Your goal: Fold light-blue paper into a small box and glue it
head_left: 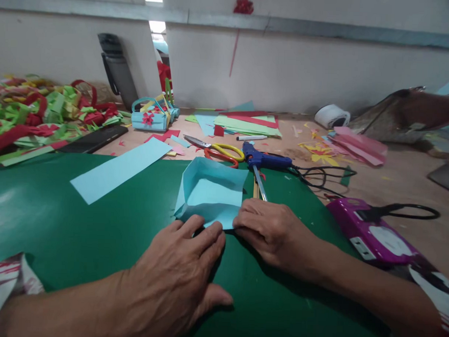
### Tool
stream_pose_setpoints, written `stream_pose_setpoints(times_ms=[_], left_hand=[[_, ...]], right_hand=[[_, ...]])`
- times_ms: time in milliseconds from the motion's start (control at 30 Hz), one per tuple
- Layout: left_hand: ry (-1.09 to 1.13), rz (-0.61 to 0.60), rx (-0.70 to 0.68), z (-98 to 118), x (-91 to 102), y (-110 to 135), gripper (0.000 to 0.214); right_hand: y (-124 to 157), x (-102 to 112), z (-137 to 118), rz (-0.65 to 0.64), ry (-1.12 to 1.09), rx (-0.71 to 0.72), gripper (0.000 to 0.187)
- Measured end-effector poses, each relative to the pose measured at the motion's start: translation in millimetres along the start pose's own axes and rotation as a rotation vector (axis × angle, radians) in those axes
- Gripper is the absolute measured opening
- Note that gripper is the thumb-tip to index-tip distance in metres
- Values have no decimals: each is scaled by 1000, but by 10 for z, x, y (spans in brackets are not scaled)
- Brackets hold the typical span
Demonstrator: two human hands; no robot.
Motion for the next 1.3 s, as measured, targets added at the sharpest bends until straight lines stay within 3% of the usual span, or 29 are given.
stream_pose_setpoints(times_ms=[200, 500, 867, 1300], left_hand=[[-39, 34, -12, 9, 14, 37, 53], [-21, -6, 8, 8, -20, 43, 57], [26, -85, 6, 8, -24, 11, 56], [-3, -61, -12, 20, -48, 13, 58]], right_hand=[[-29, -87, 63, -58, -202, -78, 21], [-72, -55, 128, -174, -309, -253, 21], [-104, -68, 122, -181, -189, -378, 18], [-125, -59, 95, -173, -30, -406, 17]])
Point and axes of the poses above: each hand's wrist, its own y-axis away from the middle knuckle, its own x-axis out of the back of the hand, z = x × y, the point moved 9 cm from there along -y, towards the middle knuckle, and after that the axes turned 15 degrees about -z, right-handed, at the moved point
